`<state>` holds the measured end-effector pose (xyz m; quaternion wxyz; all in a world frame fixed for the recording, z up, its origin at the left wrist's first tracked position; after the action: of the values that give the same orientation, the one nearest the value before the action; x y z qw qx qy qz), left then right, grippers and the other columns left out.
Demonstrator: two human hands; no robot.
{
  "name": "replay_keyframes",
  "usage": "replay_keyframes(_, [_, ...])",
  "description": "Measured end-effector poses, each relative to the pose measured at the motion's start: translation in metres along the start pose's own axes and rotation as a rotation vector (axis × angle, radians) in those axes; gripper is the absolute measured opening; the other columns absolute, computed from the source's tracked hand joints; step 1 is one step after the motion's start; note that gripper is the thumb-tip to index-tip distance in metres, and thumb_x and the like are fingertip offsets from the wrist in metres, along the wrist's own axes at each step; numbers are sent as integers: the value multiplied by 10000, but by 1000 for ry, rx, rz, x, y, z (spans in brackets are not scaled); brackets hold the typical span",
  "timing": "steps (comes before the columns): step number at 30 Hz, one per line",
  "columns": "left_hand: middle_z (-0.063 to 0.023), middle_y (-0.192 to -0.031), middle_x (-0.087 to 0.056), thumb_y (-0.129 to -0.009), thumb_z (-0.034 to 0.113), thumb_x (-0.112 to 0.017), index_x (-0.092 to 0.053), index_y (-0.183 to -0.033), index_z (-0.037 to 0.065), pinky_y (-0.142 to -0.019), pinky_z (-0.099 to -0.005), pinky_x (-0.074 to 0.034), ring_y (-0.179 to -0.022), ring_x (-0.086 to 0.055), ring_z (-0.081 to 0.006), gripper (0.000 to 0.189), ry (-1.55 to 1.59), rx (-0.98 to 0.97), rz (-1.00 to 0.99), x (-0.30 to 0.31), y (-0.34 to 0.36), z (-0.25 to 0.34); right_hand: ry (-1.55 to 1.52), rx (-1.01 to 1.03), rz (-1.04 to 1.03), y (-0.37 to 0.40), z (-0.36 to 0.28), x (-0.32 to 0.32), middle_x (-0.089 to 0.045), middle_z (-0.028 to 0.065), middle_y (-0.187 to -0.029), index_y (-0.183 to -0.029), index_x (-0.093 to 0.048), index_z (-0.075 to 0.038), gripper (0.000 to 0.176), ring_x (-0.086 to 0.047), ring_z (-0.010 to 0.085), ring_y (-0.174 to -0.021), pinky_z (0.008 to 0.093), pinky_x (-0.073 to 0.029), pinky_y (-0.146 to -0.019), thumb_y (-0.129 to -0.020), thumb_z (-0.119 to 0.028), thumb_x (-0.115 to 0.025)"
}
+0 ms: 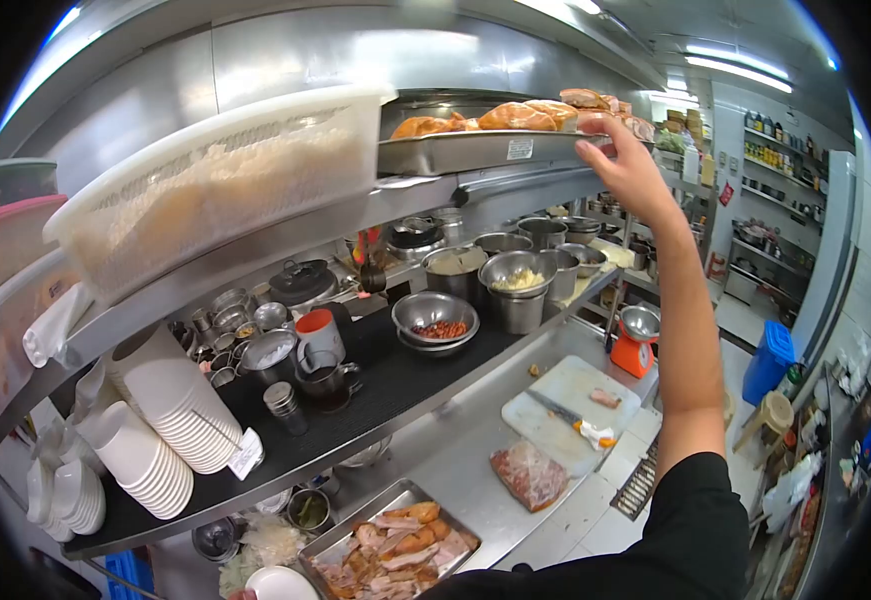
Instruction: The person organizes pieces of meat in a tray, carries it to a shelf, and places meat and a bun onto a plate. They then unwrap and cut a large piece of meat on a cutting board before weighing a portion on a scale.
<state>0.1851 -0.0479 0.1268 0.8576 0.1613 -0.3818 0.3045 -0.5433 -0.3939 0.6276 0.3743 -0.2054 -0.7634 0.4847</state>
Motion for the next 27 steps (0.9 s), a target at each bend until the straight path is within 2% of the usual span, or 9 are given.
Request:
replay_keyframes(2, [-173,-1402,-647,-1049,269,-631,-600,-1423,1,-1122,-365,-441,-1274,-612,-283,461,445,-160,-73,22,34,163,27,60,-57,-43,33,2,-616,151,-1379,-1426,-576,-56,556,-663,249,-1074,383,-529,-985,-994,-390,-679])
replay_keyframes(4, [-207,-1459,-603,-1044,240,-655,-561,-1491,81,-1135,-394,-427,-1325,-585,-266,484,119,-533,-3,33,57,281,66,35,-166,-70,47,-1,-612,129,-1351,-1461,-564,-99,545,-639,226,-1101,375,-513,-1000,-1012,-393,-659])
replay_keyframes(6, [-128,-1038,-589,-926,377,-732,-630,-1243,-37,-843,-367,-501,-892,-590,-229,532,223,-963,119,38,108,421,70,80,-257,-95,71,-8,-604,115,-1344,-1485,-563,-126,595,-621,220,-1129,387,-506,-1009,-1005,-466,-653])
replay_keyframes(8, [-216,-1262,-668,-892,361,-801,-625,-1335,-19,-938,-428,-539,-1129,-656,-329,610,94,-1323,42,45,135,518,195,24,-329,-112,69,0,-613,127,-1337,-1475,-572,-121,626,-624,233,-1135,384,-504,-1019,-990,-507,-660])
replay_keyframes(9, [-199,-1185,-674,-779,260,-871,-671,-1227,-11,-887,-389,-532,-1040,-660,-314,560,144,-1387,80,41,147,565,258,-10,-373,-116,73,0,-617,134,-1333,-1470,-577,-119,642,-626,239,-1137,383,-503,-1024,-983,-528,-663])
replay_keyframes(12, [-134,-1184,-664,-848,256,-777,-648,-1262,18,-906,-363,-499,-1008,-624,-243,494,107,-1611,236,20,166,696,48,60,-535,-142,110,-21,-635,168,-1331,-1463,-580,-113,746,-619,249,-1160,382,-518,-969,-933,-626,-687])
replay_keyframes(16, [-166,-1398,-631,-929,390,-738,-557,-1437,67,-1095,-430,-468,-1277,-610,-329,628,-194,-1649,483,-17,132,835,-42,-5,-651,-137,106,-29,-648,156,-1313,-1498,-537,-114,795,-628,233,-1135,373,-532,-939,-899,-600,-731])
replay_keyframes(19, [-199,-1531,-526,-952,551,-674,-420,-1575,90,-1196,-445,-399,-1414,-516,-339,815,-429,-1395,398,-37,90,913,-63,23,-687,-139,106,-24,-679,147,-1264,-1470,-552,-116,861,-638,222,-1113,380,-548,-868,-813,-633,-756])
replay_keyframes(27, [-271,-1539,-483,-793,855,-651,-327,-1631,96,-1188,-525,-414,-1420,-508,-382,1176,-558,-1143,17,-48,48,957,175,103,-677,-160,107,-29,-659,206,-1326,-1485,-525,-58,766,-677,272,-1058,389,-577,-809,-824,-416,-670])
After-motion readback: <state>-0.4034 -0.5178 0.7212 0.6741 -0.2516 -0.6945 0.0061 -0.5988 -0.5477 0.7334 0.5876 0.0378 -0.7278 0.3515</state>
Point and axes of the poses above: each hand's wrist, its own y-axis away from the middle knuckle, its own x-axis out of the back of the hand, z = x × y, the point moved 5 cm from there along -y, towards the middle knuckle
